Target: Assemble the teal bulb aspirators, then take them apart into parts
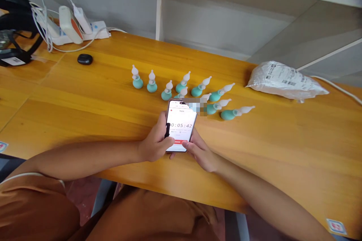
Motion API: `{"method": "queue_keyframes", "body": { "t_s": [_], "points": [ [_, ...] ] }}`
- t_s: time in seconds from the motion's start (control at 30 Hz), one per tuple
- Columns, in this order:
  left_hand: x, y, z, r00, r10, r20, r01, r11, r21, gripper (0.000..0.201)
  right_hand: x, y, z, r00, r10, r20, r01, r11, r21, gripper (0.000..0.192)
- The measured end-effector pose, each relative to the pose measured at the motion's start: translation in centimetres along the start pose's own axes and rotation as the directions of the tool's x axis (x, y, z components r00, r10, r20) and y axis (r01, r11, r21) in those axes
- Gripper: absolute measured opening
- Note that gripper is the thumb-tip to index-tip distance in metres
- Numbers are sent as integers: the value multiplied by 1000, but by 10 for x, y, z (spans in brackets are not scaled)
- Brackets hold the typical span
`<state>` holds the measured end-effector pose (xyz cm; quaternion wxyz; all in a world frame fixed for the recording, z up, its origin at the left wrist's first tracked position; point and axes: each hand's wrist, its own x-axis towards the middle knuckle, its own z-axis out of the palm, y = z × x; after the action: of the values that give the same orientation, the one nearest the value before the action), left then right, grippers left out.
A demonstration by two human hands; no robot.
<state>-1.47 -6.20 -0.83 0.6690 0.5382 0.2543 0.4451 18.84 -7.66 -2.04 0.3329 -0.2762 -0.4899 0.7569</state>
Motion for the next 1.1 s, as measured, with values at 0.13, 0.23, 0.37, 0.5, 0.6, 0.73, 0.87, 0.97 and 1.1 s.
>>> {"method": "queue_keyframes", "body": {
  "t_s": [0.13,0.23,0.37,0.5,0.6,0.73,0.87,0.97,1.1],
  "points": [
    [1,2,1,1000,-7,-6,7,1000,-1,44,0,0,-2,1000,2,2,-2,1000,-17,48],
    [1,3,1,1000,-15,-15,15,1000,8,45,0,0,-2,1000,-9,23,9,1000,-14,47],
    [2,5,1,1000,9,-19,-9,1000,23,48,0,-1,-2,1000,0,22,1,1000,-12,49],
    [3,5,2,1000,-2,-16,2,1000,1,51,0,0,-3,1000,1,8,-1,1000,-5,48],
    [1,4,2,998,-68,18,69,996,-61,53,-1,2,-4,1000,29,-9,-29,1000,6,52],
    [0,1,0,996,-78,40,82,992,-100,57,-2,1,-4,999,48,-1,-48,999,19,53],
    [1,-1,0,997,-67,45,71,992,-103,56,-2,-2,-4,999,28,29,-29,999,45,51],
    [1,-1,0,997,-64,39,68,992,-103,56,-1,-4,-3,999,11,40,-13,999,49,52],
    [1,1,0,996,-85,32,88,991,-102,54,-1,-5,-4,999,19,36,-20,999,29,54]
  ]
}}
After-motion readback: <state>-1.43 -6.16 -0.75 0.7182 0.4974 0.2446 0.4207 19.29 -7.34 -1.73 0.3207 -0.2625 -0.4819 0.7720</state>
